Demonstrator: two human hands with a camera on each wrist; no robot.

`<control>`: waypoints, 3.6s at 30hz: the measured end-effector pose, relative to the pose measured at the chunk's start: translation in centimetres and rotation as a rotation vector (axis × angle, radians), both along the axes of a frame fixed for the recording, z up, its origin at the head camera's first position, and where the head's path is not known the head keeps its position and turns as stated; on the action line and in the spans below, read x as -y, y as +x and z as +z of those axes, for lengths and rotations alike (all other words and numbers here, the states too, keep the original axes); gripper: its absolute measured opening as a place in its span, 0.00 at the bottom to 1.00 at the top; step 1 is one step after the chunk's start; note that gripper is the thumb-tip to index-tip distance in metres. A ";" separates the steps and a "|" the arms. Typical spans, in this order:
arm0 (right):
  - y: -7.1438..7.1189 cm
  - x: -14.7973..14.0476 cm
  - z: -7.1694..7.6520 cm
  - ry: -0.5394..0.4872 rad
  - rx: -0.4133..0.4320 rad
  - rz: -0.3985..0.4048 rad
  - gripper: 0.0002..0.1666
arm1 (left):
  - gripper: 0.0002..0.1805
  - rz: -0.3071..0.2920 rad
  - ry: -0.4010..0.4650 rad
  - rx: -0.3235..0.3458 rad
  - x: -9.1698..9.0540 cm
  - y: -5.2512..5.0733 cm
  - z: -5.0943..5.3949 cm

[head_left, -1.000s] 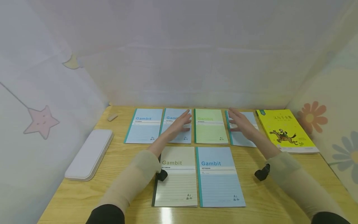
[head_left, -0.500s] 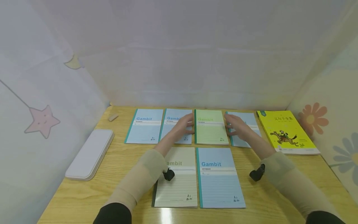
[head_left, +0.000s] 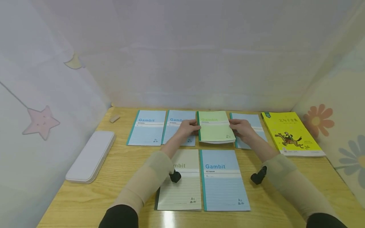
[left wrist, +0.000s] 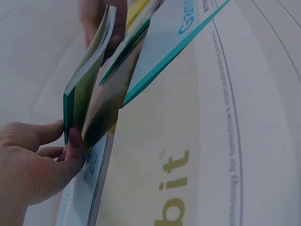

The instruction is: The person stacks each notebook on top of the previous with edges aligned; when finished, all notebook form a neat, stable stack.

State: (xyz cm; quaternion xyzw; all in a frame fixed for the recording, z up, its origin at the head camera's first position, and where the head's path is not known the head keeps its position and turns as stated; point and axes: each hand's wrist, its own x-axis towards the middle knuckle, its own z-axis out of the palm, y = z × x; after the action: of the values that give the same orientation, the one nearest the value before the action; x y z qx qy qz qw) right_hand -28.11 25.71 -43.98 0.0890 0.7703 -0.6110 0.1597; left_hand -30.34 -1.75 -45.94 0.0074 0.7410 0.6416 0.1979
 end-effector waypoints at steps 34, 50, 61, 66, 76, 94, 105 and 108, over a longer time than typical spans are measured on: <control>-2.6 14.5 -0.8 0.044 -0.108 0.001 0.26 | 0.31 -0.061 -0.631 -0.241 12.4 -1.1 1.7; -2.6 14.9 -1.7 0.170 -0.147 0.021 0.24 | 0.18 0.069 -0.758 -0.440 10.5 -0.5 0.9; -2.4 15.0 -1.7 0.388 -0.260 0.087 0.12 | 0.28 0.146 -0.716 -0.410 10.2 -0.7 0.8; -2.3 15.1 -1.4 0.528 -0.310 0.118 0.09 | 0.27 0.181 -0.694 -0.388 10.2 -0.6 0.7; -2.1 15.2 -1.5 0.571 -0.294 0.106 0.15 | 0.27 0.180 -0.649 -0.418 10.3 -0.3 0.7; -1.6 15.0 -1.4 0.522 -0.293 0.093 0.31 | 0.24 0.161 -0.671 -0.396 9.9 0.2 0.8; -1.4 14.9 -1.1 0.444 -0.267 0.073 0.30 | 0.26 0.187 -0.707 -0.404 10.0 0.0 0.6; -1.3 14.8 -0.9 0.410 -0.240 0.069 0.31 | 0.27 0.175 -0.721 -0.376 10.1 0.0 0.7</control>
State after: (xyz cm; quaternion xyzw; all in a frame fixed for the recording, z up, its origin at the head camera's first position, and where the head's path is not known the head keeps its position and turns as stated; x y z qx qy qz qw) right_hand -29.43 10.91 -44.93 0.0198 0.8942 -0.4422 0.0667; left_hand -30.37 -11.81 -45.29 -0.0085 0.9394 0.3427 -0.0064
